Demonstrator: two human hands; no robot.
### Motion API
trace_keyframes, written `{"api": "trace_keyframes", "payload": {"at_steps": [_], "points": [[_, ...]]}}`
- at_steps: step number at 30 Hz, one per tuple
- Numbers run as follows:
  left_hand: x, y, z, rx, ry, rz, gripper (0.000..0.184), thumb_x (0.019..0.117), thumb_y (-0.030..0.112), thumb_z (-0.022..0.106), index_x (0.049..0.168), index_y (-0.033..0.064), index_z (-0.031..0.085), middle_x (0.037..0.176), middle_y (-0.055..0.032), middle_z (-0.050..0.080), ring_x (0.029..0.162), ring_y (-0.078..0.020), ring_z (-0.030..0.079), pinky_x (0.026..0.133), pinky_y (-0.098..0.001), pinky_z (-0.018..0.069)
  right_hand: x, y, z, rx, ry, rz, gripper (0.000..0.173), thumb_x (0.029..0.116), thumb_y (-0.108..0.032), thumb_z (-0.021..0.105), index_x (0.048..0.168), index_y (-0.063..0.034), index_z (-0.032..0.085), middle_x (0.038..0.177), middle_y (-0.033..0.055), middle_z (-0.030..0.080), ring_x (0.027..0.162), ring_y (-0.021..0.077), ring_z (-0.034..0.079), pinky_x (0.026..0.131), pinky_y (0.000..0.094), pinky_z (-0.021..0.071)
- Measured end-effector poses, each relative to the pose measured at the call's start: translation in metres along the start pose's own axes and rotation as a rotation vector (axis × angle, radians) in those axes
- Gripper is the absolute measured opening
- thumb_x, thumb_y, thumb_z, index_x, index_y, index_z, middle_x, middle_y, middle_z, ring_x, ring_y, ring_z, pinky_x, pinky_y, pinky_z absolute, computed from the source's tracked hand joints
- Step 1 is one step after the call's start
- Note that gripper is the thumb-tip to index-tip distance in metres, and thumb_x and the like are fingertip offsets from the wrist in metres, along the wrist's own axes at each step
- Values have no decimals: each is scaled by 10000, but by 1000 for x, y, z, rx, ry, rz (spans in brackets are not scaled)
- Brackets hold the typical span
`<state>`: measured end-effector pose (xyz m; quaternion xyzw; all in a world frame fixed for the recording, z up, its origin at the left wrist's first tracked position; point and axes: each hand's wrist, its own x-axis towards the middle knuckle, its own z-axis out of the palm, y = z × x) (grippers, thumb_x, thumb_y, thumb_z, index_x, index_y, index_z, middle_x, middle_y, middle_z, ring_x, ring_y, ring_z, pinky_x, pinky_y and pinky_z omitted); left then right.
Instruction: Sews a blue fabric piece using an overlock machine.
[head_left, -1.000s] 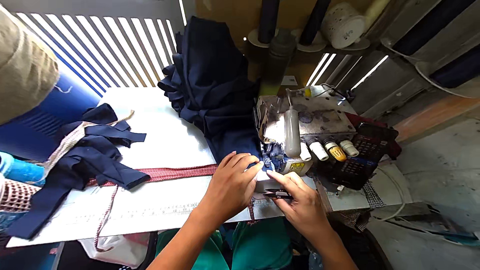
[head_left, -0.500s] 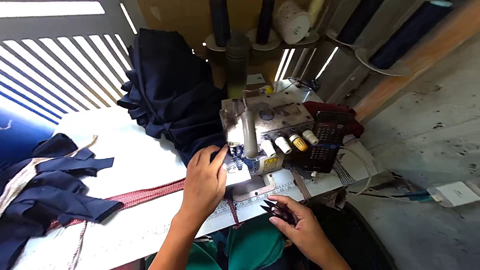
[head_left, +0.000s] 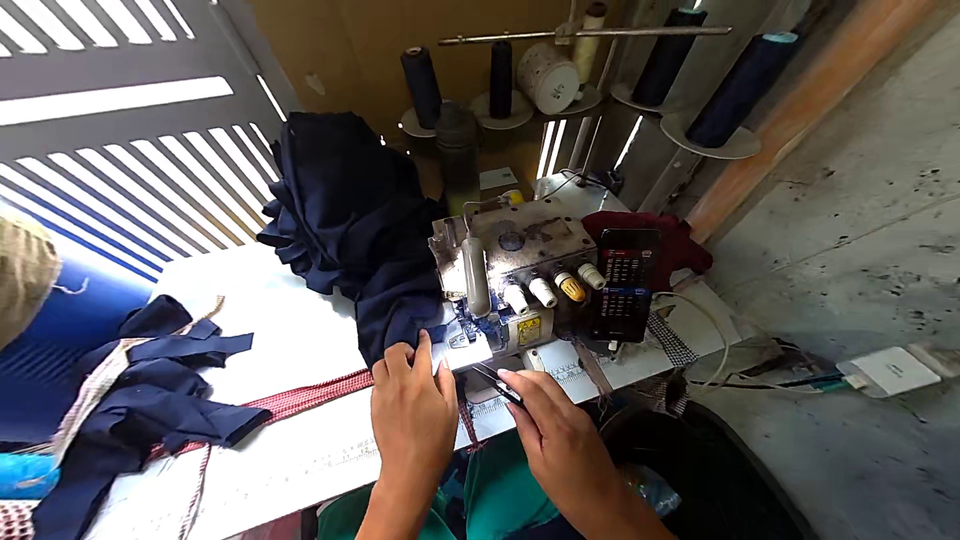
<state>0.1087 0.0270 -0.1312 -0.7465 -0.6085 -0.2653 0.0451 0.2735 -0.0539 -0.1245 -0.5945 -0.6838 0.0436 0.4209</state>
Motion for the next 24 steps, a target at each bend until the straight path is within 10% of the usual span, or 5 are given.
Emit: {"api": "trace_keyframes", "payload": {"at_steps": [7, 24], "points": [[-5, -3, -2, 70, -21, 65, 491, 1024, 375, 443, 1352, 95, 677, 1149, -170, 652, 997, -358, 638, 728, -440, 551, 29, -19, 25, -296, -5, -15, 323, 882, 56, 636, 1183, -13, 728, 1178, 178, 663, 764, 215, 720, 627, 299, 610], [-9, -9, 3, 1, 9, 70, 505, 1023, 405, 435, 1355, 111, 677, 1150, -158, 637, 1008, -342, 631, 753, -436, 558, 61, -35, 55, -493, -70, 3, 240, 927, -52, 619, 1127, -35, 750, 1091, 162, 688, 775, 255, 708, 590, 334, 584]]}}
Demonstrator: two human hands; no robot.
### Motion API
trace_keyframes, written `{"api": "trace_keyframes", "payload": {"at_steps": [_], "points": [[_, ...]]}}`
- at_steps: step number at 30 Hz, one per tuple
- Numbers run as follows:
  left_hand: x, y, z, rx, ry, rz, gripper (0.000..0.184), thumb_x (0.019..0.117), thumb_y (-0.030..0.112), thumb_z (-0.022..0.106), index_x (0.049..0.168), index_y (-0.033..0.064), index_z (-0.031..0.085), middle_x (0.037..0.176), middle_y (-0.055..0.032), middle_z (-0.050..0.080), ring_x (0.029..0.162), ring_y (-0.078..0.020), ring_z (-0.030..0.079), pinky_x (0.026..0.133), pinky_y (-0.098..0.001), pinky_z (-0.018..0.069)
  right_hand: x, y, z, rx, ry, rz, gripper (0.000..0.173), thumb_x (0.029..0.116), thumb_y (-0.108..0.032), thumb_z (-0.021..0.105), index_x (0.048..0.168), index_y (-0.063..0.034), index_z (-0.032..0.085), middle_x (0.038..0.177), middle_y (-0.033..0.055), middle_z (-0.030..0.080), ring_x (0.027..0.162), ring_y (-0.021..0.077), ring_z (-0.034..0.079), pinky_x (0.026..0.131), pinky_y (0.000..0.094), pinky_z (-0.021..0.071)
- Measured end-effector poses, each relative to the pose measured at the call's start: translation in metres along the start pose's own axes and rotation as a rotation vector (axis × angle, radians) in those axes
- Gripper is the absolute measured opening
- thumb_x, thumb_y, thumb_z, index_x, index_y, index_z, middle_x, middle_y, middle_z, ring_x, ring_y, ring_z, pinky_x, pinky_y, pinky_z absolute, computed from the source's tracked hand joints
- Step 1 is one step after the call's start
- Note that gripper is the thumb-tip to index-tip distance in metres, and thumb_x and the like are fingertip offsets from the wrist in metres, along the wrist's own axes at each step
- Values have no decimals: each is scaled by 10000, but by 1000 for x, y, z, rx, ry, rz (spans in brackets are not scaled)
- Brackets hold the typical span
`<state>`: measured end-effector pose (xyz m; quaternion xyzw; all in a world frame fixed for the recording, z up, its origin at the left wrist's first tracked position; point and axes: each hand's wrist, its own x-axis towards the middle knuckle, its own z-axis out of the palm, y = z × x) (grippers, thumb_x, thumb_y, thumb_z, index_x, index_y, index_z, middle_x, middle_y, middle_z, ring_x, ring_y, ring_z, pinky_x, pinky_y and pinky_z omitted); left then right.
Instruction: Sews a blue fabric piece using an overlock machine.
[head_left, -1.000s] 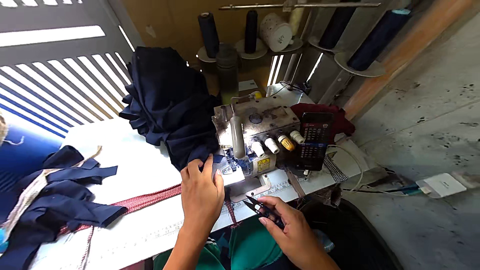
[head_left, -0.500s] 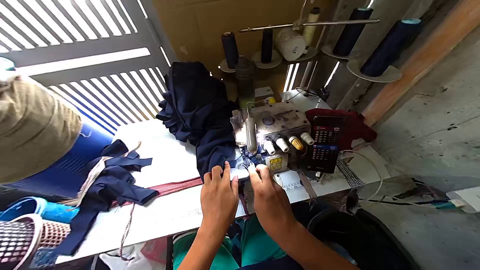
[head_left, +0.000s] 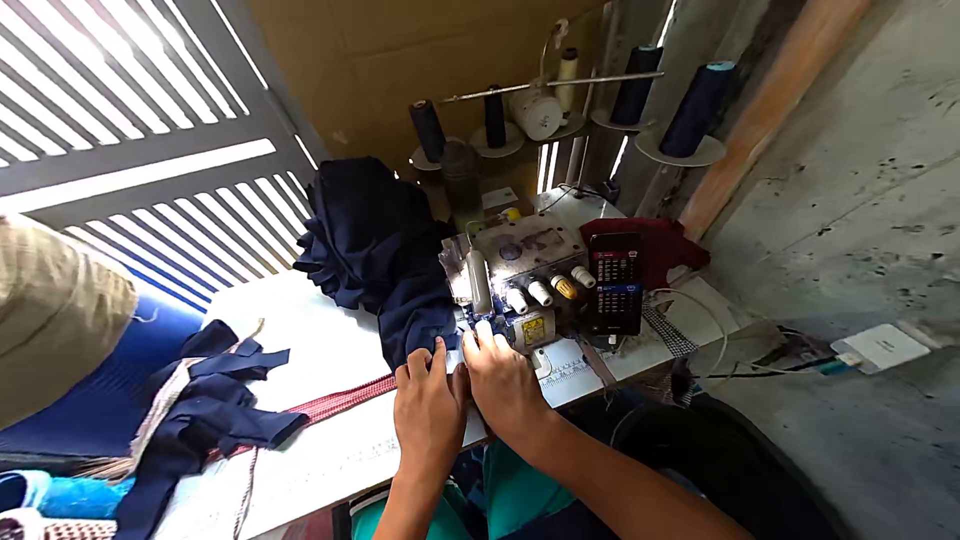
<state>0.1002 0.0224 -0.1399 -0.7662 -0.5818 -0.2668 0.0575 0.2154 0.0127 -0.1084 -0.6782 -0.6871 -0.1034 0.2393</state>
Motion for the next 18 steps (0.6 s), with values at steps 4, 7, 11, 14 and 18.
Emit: {"api": "trace_keyframes", "payload": {"at_steps": [4, 7, 11, 14, 18], "points": [[-2, -14, 3, -183, -3, 7, 521, 998, 439, 519, 1354, 91, 673, 1184, -174, 620, 1052, -337, 611, 834, -442, 546, -15, 15, -10, 112, -2, -12, 301, 917, -21, 632, 1181, -96, 755, 1107, 152, 682, 803, 251, 708, 622, 336, 595], [-3, -42, 8, -459, 49, 55, 459, 907, 433, 706, 1184, 69, 743, 1111, -163, 620, 1031, -260, 610, 862, -373, 544, -47, 38, -26, 311, -26, 54, 347, 903, 1, 640, 1212, -124, 736, 1172, 146, 655, 802, 218, 707, 640, 346, 615], [-8, -90, -5, -740, 165, 65, 180, 883, 292, 795, 877, 112, 792, 1023, -74, 661, 986, -129, 632, 856, -259, 547, -85, 85, -29, 333, 19, 311, 356, 848, -48, 734, 1203, -74, 744, 1068, 145, 697, 817, 207, 698, 703, 374, 614], [-4, -126, -27, -983, 167, -67, 128, 924, 192, 737, 945, 72, 777, 1102, -10, 683, 1021, -72, 655, 868, -222, 576, -96, 118, -14, 228, -46, 485, 393, 914, -108, 705, 1293, -8, 678, 1064, 196, 718, 836, 302, 707, 767, 494, 599], [-18, -157, -35, -1208, 168, -275, 220, 1049, 181, 548, 1037, 79, 743, 1065, 47, 734, 986, -75, 692, 895, -274, 583, -91, 126, 7, 18, -120, 497, 437, 956, -275, 654, 1350, -86, 668, 975, 167, 761, 783, 378, 731, 686, 609, 567]]}}
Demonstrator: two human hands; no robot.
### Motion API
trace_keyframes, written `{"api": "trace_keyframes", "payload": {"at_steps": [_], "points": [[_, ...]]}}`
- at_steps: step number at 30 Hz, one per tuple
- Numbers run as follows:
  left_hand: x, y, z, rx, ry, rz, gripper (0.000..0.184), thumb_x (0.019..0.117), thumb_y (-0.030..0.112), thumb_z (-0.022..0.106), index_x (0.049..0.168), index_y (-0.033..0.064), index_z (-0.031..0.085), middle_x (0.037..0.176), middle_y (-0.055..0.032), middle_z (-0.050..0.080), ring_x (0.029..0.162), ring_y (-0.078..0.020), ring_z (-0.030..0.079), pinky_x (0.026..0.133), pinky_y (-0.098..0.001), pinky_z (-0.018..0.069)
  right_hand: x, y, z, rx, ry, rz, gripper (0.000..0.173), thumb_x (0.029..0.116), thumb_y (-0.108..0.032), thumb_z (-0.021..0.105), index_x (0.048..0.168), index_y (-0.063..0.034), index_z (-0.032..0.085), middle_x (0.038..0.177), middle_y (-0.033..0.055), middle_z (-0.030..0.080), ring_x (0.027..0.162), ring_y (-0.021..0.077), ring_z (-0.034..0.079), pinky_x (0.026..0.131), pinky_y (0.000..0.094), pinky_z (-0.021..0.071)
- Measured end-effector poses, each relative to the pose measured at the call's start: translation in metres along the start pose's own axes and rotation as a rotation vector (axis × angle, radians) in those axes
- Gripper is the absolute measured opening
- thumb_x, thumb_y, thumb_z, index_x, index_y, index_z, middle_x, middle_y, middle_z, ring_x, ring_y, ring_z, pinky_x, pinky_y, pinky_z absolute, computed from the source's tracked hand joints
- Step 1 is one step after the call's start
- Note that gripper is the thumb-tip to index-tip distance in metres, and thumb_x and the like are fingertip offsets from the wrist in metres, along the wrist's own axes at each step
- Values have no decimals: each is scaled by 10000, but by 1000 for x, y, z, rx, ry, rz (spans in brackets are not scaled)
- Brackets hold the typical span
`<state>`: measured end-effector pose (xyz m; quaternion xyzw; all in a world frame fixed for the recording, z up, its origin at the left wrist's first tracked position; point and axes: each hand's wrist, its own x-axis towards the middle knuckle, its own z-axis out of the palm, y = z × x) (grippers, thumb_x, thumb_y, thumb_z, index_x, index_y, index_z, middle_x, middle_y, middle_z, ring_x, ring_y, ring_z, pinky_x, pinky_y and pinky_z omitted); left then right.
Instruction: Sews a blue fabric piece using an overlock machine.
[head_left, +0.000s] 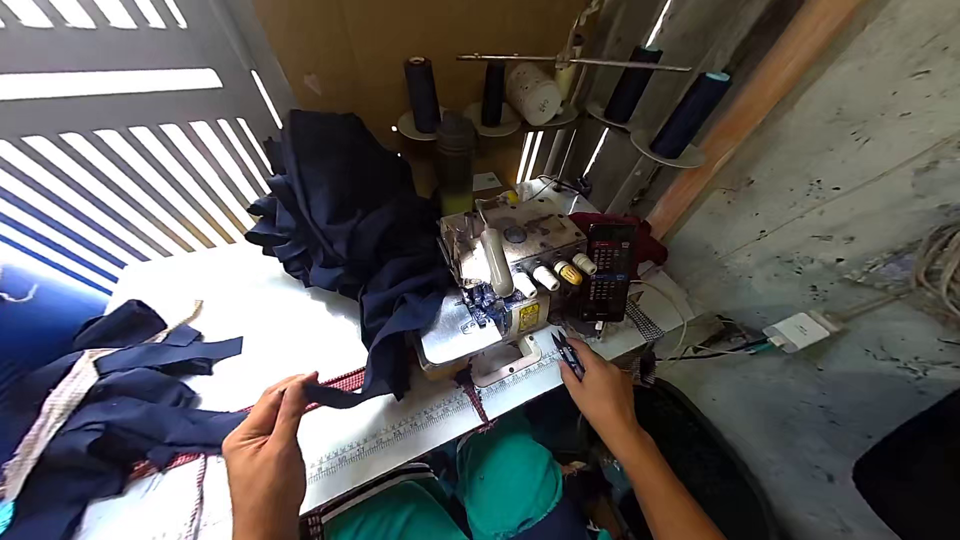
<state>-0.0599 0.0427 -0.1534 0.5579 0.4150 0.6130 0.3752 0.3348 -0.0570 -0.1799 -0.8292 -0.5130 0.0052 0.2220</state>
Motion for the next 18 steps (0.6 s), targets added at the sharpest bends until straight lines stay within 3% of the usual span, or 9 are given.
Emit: {"api": "trace_keyframes", "payload": {"at_steps": [3, 7, 10, 13, 16, 18], "points": [[-22, -11, -10, -42, 61, -106, 196, 1039, 156, 562, 1023, 89, 745, 970, 57, 747, 900, -81, 713, 855, -292, 604, 5, -8, 10, -89, 34, -9, 424, 972, -361, 618, 1319, -132, 700, 955, 133, 772, 760, 367, 738, 637, 585, 564], [-43, -15, -18, -22, 262, -277, 133, 1016, 75, 586, 1005, 95, 717, 898, 82, 753, 836, -36, 713, 773, -244, 604, 10, -4, 12, -74, 17, -5, 522, 978, -519, 592, 1334, -152, 693, 966, 126, 773, 762, 351, 738, 642, 569, 567], [-40, -19, -24, 26, 354, -319, 99, 1034, 89, 566, 998, 130, 649, 871, 119, 715, 814, -12, 693, 749, -223, 595, 8, 8, 15, 17, 71, -76, 588, 956, -577, 591, 1314, -124, 704, 830, 106, 737, 584, 273, 642, 541, 495, 528], [-25, -19, -28, 68, 341, -216, 109, 1053, 78, 510, 1027, 119, 607, 889, 133, 696, 864, -8, 689, 832, -246, 598, 6, 17, 14, 138, 66, -126, 619, 947, -536, 635, 1345, -64, 674, 752, 78, 667, 542, 214, 566, 511, 434, 508], [-11, -18, -32, 76, 303, -53, 97, 1053, 63, 501, 1052, 84, 596, 909, 108, 693, 863, -29, 690, 838, -260, 596, 5, 25, 12, 265, 100, -129, 580, 964, -465, 650, 1371, -52, 647, 849, 59, 667, 615, 158, 580, 548, 349, 531], [-8, -18, -26, 65, 249, 13, 89, 1048, 81, 536, 1044, 111, 619, 916, 103, 695, 863, -33, 682, 842, -251, 585, 3, 28, 12, 312, 176, -122, 529, 983, -372, 648, 1364, -6, 619, 936, 86, 686, 633, 136, 595, 549, 311, 539]]}}
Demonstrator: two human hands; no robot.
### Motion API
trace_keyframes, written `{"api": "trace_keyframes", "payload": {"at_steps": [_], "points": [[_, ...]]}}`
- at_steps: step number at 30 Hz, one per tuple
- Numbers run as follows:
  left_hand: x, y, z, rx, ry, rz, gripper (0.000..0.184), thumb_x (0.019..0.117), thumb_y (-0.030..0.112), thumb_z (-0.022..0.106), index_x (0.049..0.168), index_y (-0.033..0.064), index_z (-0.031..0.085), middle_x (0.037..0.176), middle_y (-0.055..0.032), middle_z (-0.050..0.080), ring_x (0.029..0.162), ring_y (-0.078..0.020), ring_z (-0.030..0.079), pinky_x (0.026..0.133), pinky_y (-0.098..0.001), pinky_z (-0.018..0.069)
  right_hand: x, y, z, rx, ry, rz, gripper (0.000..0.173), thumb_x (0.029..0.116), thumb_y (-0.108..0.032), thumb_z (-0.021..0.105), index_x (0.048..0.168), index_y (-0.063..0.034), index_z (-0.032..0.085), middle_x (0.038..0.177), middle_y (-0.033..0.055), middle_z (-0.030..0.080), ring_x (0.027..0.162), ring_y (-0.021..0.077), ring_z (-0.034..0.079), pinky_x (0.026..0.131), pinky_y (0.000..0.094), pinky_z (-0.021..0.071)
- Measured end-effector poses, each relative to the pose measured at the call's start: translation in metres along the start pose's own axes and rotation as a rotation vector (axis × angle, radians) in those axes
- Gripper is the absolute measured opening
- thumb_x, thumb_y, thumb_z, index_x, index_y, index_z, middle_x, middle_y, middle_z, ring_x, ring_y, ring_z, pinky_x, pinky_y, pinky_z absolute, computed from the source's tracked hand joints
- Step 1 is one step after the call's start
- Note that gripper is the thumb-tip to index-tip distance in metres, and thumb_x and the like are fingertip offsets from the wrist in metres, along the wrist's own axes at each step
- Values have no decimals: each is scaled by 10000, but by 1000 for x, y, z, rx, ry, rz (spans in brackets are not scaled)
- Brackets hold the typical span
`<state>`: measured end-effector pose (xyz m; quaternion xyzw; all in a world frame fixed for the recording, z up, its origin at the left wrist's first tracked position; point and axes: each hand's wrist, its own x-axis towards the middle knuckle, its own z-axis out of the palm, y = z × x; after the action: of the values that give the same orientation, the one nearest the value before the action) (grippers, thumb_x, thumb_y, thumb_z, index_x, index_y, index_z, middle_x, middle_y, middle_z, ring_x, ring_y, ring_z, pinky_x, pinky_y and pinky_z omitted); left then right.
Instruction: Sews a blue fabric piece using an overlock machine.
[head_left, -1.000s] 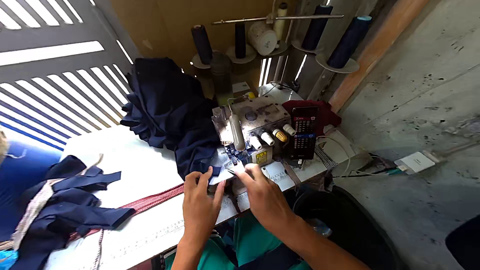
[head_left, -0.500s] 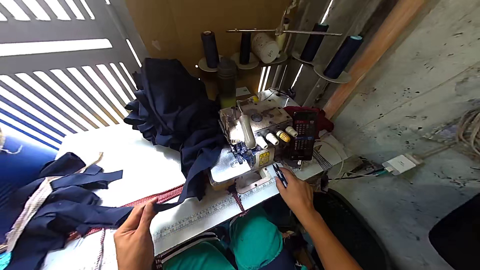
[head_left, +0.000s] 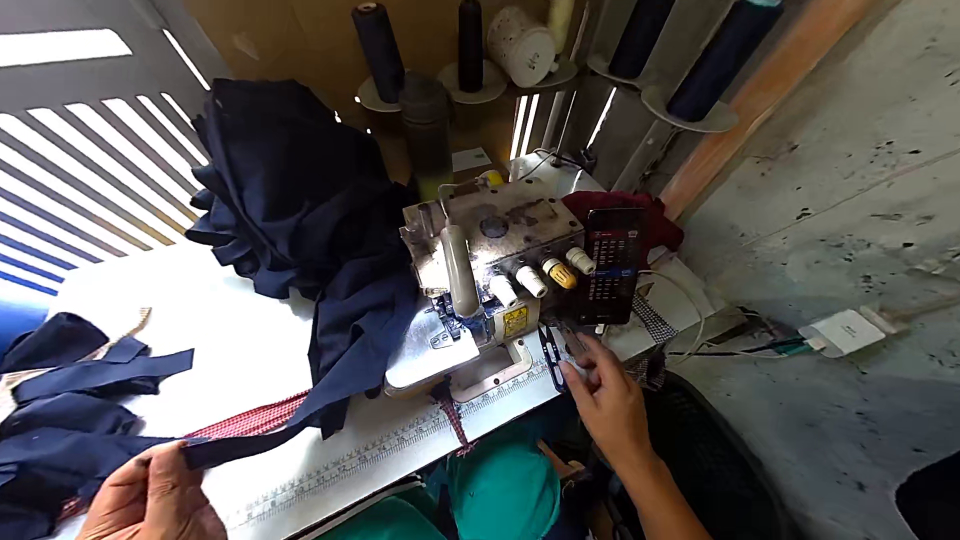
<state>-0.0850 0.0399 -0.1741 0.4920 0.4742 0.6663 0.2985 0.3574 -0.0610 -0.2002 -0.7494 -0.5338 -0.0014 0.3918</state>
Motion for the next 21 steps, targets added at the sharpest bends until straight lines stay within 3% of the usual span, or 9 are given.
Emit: {"api": "trace_keyframes", "payload": {"at_steps": [3, 6, 7, 13, 15, 18, 21], "points": [[-17, -5, 31, 134, -154, 15, 92, 1043, 153, 575, 1032, 184, 661, 875, 170, 688, 791, 32, 650, 750, -193, 565, 1, 2, -1, -3, 35, 0, 598, 999, -358, 638, 1436, 36, 527, 1044, 112, 694, 684, 122, 618, 589, 276, 551], [-35, -22, 53, 327, -270, 29, 110, 1013, 134, 592, 992, 55, 665, 830, 121, 668, 739, 64, 625, 696, -145, 551, 8, 2, 3, -41, 12, -20, 655, 1010, -352, 620, 1519, 27, 456, 1023, 111, 683, 697, 134, 599, 611, 282, 541], [-37, -23, 55, 331, -281, 38, 106, 1010, 127, 588, 984, 56, 663, 834, 124, 671, 745, 69, 628, 702, -132, 550, 9, 3, 4, -46, 12, -23, 661, 1009, -356, 620, 1523, 26, 452, 1018, 112, 681, 702, 134, 596, 619, 280, 539], [-22, -14, 49, 155, -59, -152, 127, 1040, 124, 550, 958, 147, 644, 793, 144, 662, 722, 19, 645, 700, -183, 569, 7, 7, 5, -52, 20, -51, 611, 1019, -365, 604, 1489, 13, 508, 1031, 132, 676, 747, 156, 608, 655, 280, 541], [-14, -3, 33, 88, -46, -106, 114, 1045, 132, 559, 983, 162, 649, 852, 131, 695, 787, -9, 675, 769, -227, 591, 8, 7, 3, -62, -7, -52, 608, 1022, -364, 601, 1497, 5, 505, 1031, 143, 673, 750, 181, 611, 654, 306, 542], [-11, 28, 2, -22, -202, 95, 105, 1036, 217, 605, 1032, 188, 706, 969, 85, 711, 895, -64, 681, 855, -265, 578, 5, 3, -5, 1, -1, -49, 652, 1020, -366, 612, 1501, 48, 464, 1074, 165, 678, 759, 174, 633, 640, 306, 557], [-29, 81, -13, -62, -597, 179, 107, 998, 323, 661, 1016, 256, 742, 958, 132, 698, 905, -27, 656, 836, -232, 545, -7, -9, -14, 160, 20, -85, 488, 1028, -287, 588, 1376, 55, 582, 1006, 116, 695, 752, 101, 615, 629, 233, 528]]}}
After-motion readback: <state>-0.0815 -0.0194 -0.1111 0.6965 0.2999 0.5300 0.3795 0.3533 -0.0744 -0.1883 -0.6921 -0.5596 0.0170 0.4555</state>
